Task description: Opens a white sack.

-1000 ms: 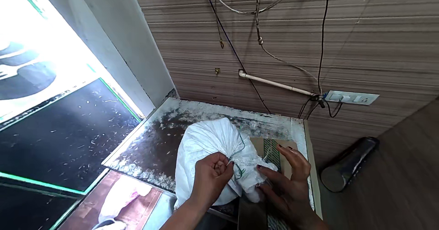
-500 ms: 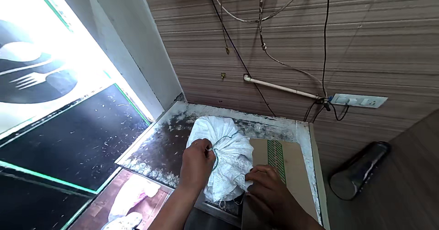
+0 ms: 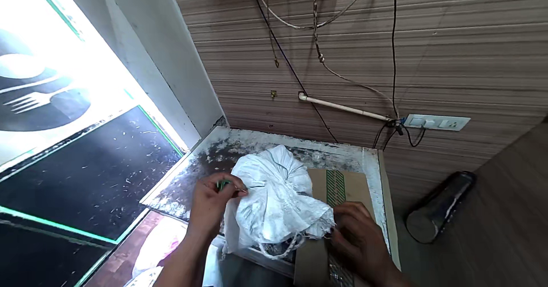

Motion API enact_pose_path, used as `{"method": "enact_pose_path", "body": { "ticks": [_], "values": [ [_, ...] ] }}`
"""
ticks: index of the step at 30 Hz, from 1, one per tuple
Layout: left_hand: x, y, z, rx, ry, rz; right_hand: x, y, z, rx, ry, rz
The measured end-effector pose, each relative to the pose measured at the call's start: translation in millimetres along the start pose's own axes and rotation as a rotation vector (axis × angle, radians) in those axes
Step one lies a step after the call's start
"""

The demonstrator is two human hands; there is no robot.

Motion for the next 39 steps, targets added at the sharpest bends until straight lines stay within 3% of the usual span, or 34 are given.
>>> {"method": "enact_pose_path", "body": {
  "ticks": [4, 6, 8, 12, 15, 17, 19, 22, 24, 27, 29, 32, 35, 37, 39],
  "values": [
    [7, -18, 38, -0.350, -0.204, 0.157, 9, 9, 3, 0.005, -0.053, -0.118],
    [18, -35, 69, -0.618, -0.301, 0.381, 7, 17, -1, 0.073, -0.105, -0.247],
    [21, -60, 103, -0.827, -0.346, 0.423, 9, 22, -2, 0.162, -0.175, -0.423],
    [1, -127, 145, -0.861, -0.447, -0.001, 2, 21, -5, 0.187, -0.173, -0.400],
    [7, -176, 164, -1.043, -0.514, -0.137, -14, 25, -9, 0.201, -0.097, -0.202],
    [21, -184, 165, -1.115, -0.551, -0.351, -24, 28, -13, 0.193, -0.075, -0.091],
    [46, -163, 153, -0.953, -0.631, -0.505, -24, 27, -17, 0.142, -0.131, -0.012],
    [96, -103, 126, -0.306, -0.766, -0.569, 2, 10, -19, 0.028, -0.367, -0.089],
    [115, -90, 114, -0.005, -0.765, -0.832, 17, -2, -20, 0.012, -0.522, -0.252],
    [97, -110, 84, -0.042, -0.616, -1.072, -10, 8, -40, 0.082, -0.394, -0.409],
    [91, -101, 62, -0.059, -0.507, -0.993, -40, 31, -58, 0.104, -0.204, -0.330],
    [117, -58, 39, -0.036, -0.464, -0.655, -46, 60, -72, 0.156, -0.055, -0.070],
    [128, -29, 34, -0.108, -0.312, -0.161, -61, 80, -74, 0.255, 0.069, 0.126],
    [129, -18, 40, -0.087, -0.205, -0.006, -99, 76, -70, 0.293, 0.276, 0.107],
    [131, -13, 46, -0.095, -0.152, 0.047, -138, 44, -61, 0.151, 0.459, 0.010]
  ]
}}
Point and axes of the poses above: each hand's wrist, its own z-axis away from the middle knuckle, its own y-axis out of the back of the hand, x = y × z, the point moved 8 cm from there along -z, towards the middle knuckle, and after that the axes turned 11 degrees about -z, right-handed, at the moved point
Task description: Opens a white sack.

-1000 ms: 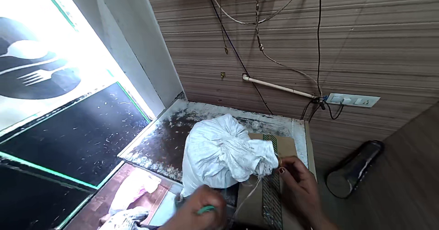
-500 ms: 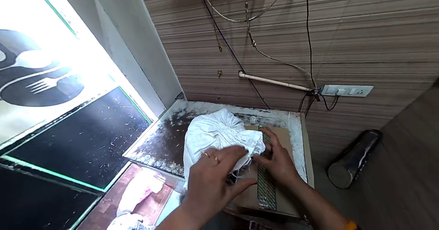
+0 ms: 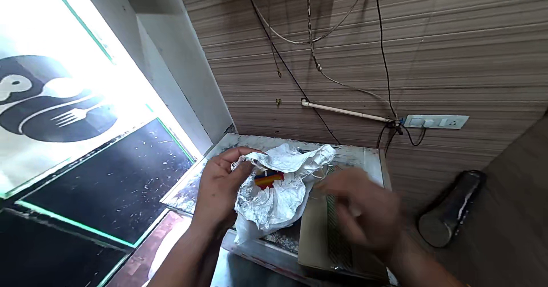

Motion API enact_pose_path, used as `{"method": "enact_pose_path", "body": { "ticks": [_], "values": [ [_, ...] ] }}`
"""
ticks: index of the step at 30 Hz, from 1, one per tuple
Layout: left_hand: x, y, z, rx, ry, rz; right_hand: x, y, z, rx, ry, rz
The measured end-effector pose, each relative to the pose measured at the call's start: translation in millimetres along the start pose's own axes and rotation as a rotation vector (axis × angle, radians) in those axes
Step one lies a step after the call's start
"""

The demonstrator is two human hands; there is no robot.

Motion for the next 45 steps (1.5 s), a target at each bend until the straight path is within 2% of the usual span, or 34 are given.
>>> {"method": "enact_pose_path", "body": {
  "ticks": [2, 4, 6, 8, 9, 11, 13, 16, 19, 21, 23, 25, 27, 28, 29, 31, 33, 34, 36, 38, 39, 42, 45],
  "values": [
    [5, -1, 4, -0.030, -0.004, 0.011, -18, -48, -5, -0.231, 0.021, -0.122],
    [9, 1, 7, -0.049, -0.013, 0.025, -1, -89, -2, -0.497, -0.112, -0.093],
    [10, 10, 12, -0.028, 0.003, 0.032, 28, -111, 17, -0.740, -0.277, 0.042],
    [10, 28, 16, 0.012, 0.001, 0.019, 48, -113, 38, -0.910, -0.401, 0.084],
    [10, 39, 19, 0.041, -0.003, 0.008, 52, -109, 48, -0.953, -0.406, 0.108],
    [10, 58, 25, 0.081, -0.003, -0.019, 53, -90, 65, -1.012, -0.440, 0.142],
    [8, 71, 30, 0.117, -0.014, -0.019, 57, -62, 81, -1.086, -0.568, 0.157],
    [0, 74, 36, 0.082, -0.020, 0.021, 65, -12, 96, -0.929, -0.550, 0.064],
    [-12, 63, 34, -0.015, -0.024, 0.035, 77, 19, 106, -0.784, -0.695, -0.309],
    [-13, 50, 29, -0.104, -0.039, 0.037, 81, 27, 91, -0.657, -0.753, -0.227],
    [-9, 41, 22, -0.138, -0.062, 0.023, 72, 26, 55, -0.537, -0.619, 0.064],
    [-1, 38, 12, -0.101, -0.081, 0.001, 50, 17, 17, -0.413, -0.399, 0.287],
    [5, 35, 4, -0.039, -0.084, 0.002, 23, -1, -9, -0.317, -0.228, 0.403],
    [8, 34, 0, -0.012, -0.092, 0.020, 12, -14, -18, -0.296, -0.174, 0.364],
    [11, 34, -4, 0.021, -0.101, 0.039, 4, -31, -22, -0.316, -0.126, 0.304],
    [15, 34, -9, 0.068, -0.108, 0.062, 0, -75, -21, -0.465, -0.075, 0.072],
    [17, 35, -12, 0.082, -0.123, 0.096, 19, -114, -17, -0.578, -0.137, -0.133],
    [17, 36, -13, 0.081, -0.132, 0.117, 38, -124, -16, -0.577, -0.191, -0.133],
    [14, 40, -13, 0.064, -0.141, 0.137, 84, -126, -25, -0.591, -0.368, 0.010],
    [4, 45, -11, 0.029, -0.094, 0.156, 123, -112, -36, -0.734, -0.657, 0.160],
    [-2, 47, -10, 0.011, -0.058, 0.174, 143, -104, -30, -0.743, -0.692, 0.187],
    [-19, 55, -8, -0.050, 0.016, 0.260, 163, -102, -12, -0.725, -0.618, 0.112],
    [-19, 69, -6, -0.031, -0.027, 0.255, 159, -109, -14, -0.708, -0.576, 0.062]
  ]
}}
Point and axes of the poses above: each hand's wrist, its own z-axis away from the middle knuckle, its own y-axis out of the back of the hand, x = y × z, the point moved 8 cm from there along -z, towards the middle knuckle, and after that the axes turned 11 degrees about -z, right-handed, at the moved point
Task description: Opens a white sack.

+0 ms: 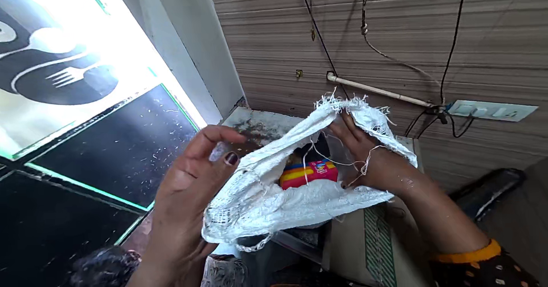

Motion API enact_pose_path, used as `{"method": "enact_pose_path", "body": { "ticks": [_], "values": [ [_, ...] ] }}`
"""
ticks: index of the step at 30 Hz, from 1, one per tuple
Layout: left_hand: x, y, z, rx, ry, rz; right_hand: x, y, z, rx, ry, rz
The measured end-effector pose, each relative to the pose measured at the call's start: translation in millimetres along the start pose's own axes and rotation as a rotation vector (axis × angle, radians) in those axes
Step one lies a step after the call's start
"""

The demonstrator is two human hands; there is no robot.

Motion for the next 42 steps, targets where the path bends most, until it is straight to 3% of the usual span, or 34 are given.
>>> {"method": "enact_pose_path", "body": {
  "ticks": [10, 13, 19, 23, 25, 29, 34, 36, 42],
  "values": [
    [22, 19, 8, 0.123, -0.203, -0.065, -75, 20, 28, 0.563, 0.405, 0.139],
    [17, 18, 11, 0.117, -0.200, -0.047, -82, -5, 32, 0.517, 0.447, 0.104],
    [9, 12, 13, 0.057, -0.166, 0.042, -71, -60, 12, 0.230, 0.461, -0.085],
    [-5, 3, 18, 0.013, -0.113, 0.040, -43, -94, -3, -0.049, 0.166, -0.228],
    [-9, 2, 20, -0.002, -0.112, 0.046, -29, -107, -3, -0.099, 0.051, -0.241],
    [-10, 11, 29, 0.009, -0.098, 0.002, -44, -99, 17, 0.021, 0.265, -0.243],
    [-9, 27, 42, 0.020, -0.096, -0.098, -61, -116, 84, -0.322, 0.312, -0.299],
    [-16, 23, 47, -0.014, -0.068, -0.084, -63, -113, 98, -0.315, 0.343, -0.300],
    [-12, 26, 46, -0.009, -0.105, -0.108, -58, -55, 96, -0.029, 0.303, -0.053]
  ]
}}
Point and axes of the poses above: each hand's wrist, its own z-axis away from the middle knuckle, its own y-axis out of the back of the hand, x = y × z, the point moved 8 cm from there along -z, towards the middle knuckle, and after that the axes turned 11 degrees about -z, right-handed, at the moved point
